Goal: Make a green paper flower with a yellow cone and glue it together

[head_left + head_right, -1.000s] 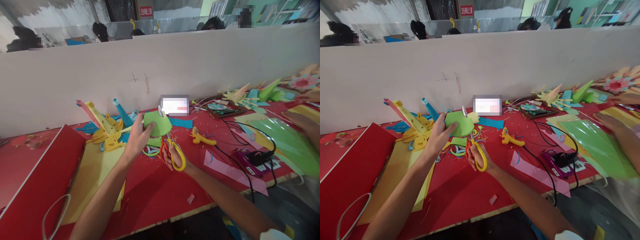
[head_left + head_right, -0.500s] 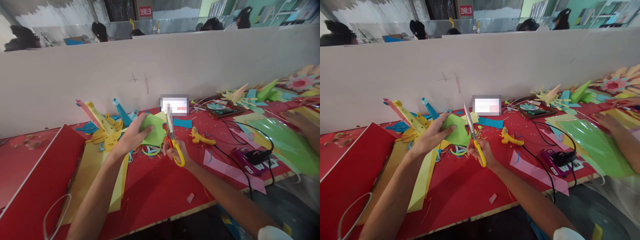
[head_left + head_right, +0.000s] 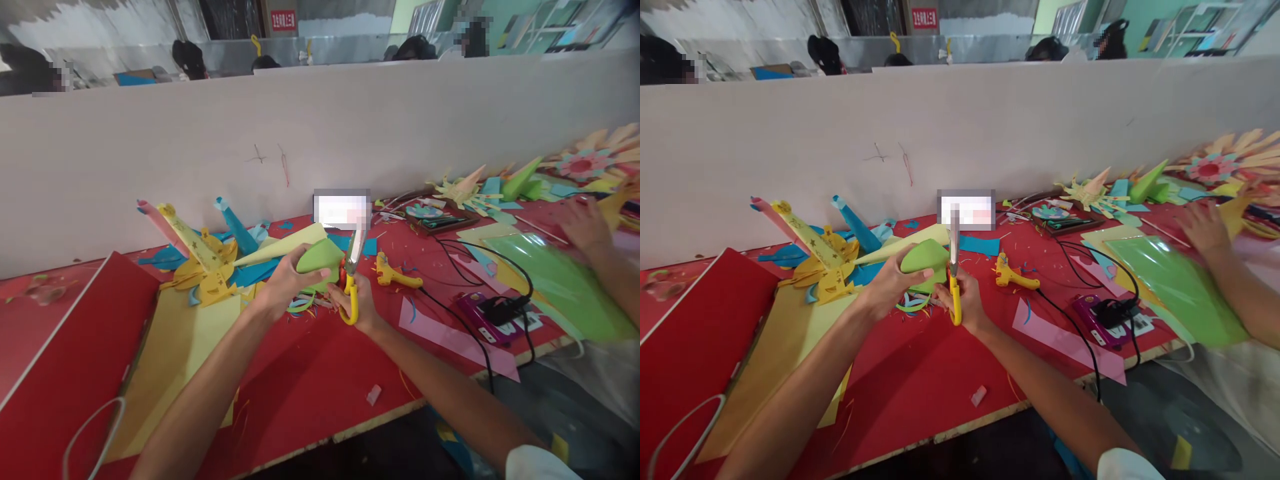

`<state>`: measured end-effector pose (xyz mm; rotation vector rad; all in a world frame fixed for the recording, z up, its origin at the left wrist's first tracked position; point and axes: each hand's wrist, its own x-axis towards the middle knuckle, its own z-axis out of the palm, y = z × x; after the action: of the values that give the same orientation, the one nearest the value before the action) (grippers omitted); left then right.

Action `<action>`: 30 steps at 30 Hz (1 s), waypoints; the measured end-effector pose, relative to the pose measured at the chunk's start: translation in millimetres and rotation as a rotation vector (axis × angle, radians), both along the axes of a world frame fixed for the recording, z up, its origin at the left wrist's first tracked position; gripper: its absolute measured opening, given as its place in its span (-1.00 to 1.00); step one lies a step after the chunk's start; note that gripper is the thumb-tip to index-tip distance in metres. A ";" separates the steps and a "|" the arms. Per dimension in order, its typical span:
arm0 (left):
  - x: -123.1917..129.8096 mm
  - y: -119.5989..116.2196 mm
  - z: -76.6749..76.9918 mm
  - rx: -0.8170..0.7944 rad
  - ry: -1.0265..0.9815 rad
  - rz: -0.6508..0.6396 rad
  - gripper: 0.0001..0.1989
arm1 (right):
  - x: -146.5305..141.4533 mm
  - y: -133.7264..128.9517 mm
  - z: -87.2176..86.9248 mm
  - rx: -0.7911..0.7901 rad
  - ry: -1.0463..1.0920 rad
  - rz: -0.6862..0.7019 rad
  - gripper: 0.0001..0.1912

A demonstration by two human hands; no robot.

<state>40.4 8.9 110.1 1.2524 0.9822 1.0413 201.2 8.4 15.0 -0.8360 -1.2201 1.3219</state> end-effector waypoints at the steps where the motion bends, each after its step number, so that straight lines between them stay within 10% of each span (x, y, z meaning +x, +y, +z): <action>1: 3.1 0.5 -4.6 -0.034 -0.006 -0.020 -0.42 | 0.8 1.3 -0.8 0.003 0.003 -0.021 -0.44; 6: 6.5 5.7 -11.7 0.024 0.005 0.083 -0.52 | 1.3 7.5 -8.9 0.049 0.116 0.000 -0.38; 19: -30.4 5.4 37.9 0.256 0.014 0.392 -0.52 | -1.2 -1.9 -11.9 0.127 -0.106 0.284 -0.19; 30: -30.3 5.0 30.0 0.298 0.148 0.353 -0.67 | -0.3 -11.4 0.1 0.099 -0.181 0.325 -0.21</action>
<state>10.1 13.9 140.1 1.4456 1.2240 1.4253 200.9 -3.1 15.1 -0.7186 -1.6035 1.4515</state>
